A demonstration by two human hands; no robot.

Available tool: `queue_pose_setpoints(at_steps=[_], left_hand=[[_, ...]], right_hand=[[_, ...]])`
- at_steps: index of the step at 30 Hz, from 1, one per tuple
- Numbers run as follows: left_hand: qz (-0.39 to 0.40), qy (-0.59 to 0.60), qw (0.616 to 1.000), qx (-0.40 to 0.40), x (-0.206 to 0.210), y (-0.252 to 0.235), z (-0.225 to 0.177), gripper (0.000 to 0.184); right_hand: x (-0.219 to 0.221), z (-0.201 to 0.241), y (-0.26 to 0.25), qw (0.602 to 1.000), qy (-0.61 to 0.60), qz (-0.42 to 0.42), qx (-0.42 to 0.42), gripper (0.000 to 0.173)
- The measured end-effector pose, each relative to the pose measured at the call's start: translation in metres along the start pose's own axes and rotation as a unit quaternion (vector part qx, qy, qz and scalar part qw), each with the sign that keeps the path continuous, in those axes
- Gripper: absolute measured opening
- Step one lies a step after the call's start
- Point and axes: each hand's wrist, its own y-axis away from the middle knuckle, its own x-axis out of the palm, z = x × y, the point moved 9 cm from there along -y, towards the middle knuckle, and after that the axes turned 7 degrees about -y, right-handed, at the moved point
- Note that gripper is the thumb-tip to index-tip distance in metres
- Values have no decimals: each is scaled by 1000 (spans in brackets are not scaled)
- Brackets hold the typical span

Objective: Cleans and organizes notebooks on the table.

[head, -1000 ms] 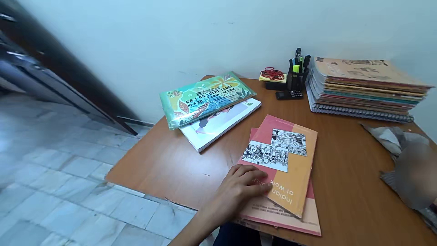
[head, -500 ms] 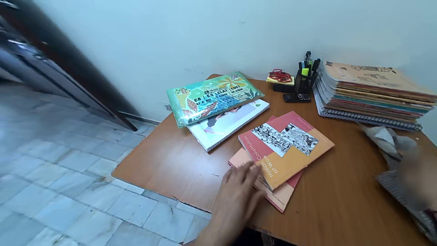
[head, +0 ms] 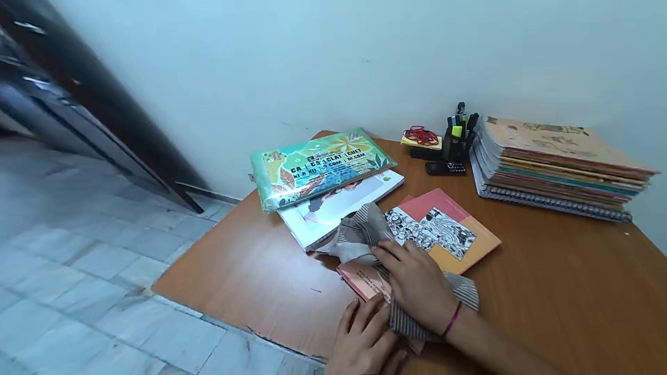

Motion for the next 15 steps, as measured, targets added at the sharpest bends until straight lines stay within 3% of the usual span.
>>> queue_pose_setpoints(at_steps=[4, 11, 13, 15], left_hand=[[-1, 7, 1000, -1, 2, 1, 0, 34], [-50, -23, 998, 5, 2, 3, 0, 30], [-60, -28, 998, 7, 1, 2, 1, 30], [-60, -26, 998, 5, 2, 1, 0, 29]], right_hand=[[-19, -60, -1, 997, 27, -1, 67, 41], [-75, -208, 12, 946, 65, -17, 318, 36], [-77, -210, 13, 941, 78, -37, 328, 36], [-72, -189, 6, 951, 103, -52, 286, 34]])
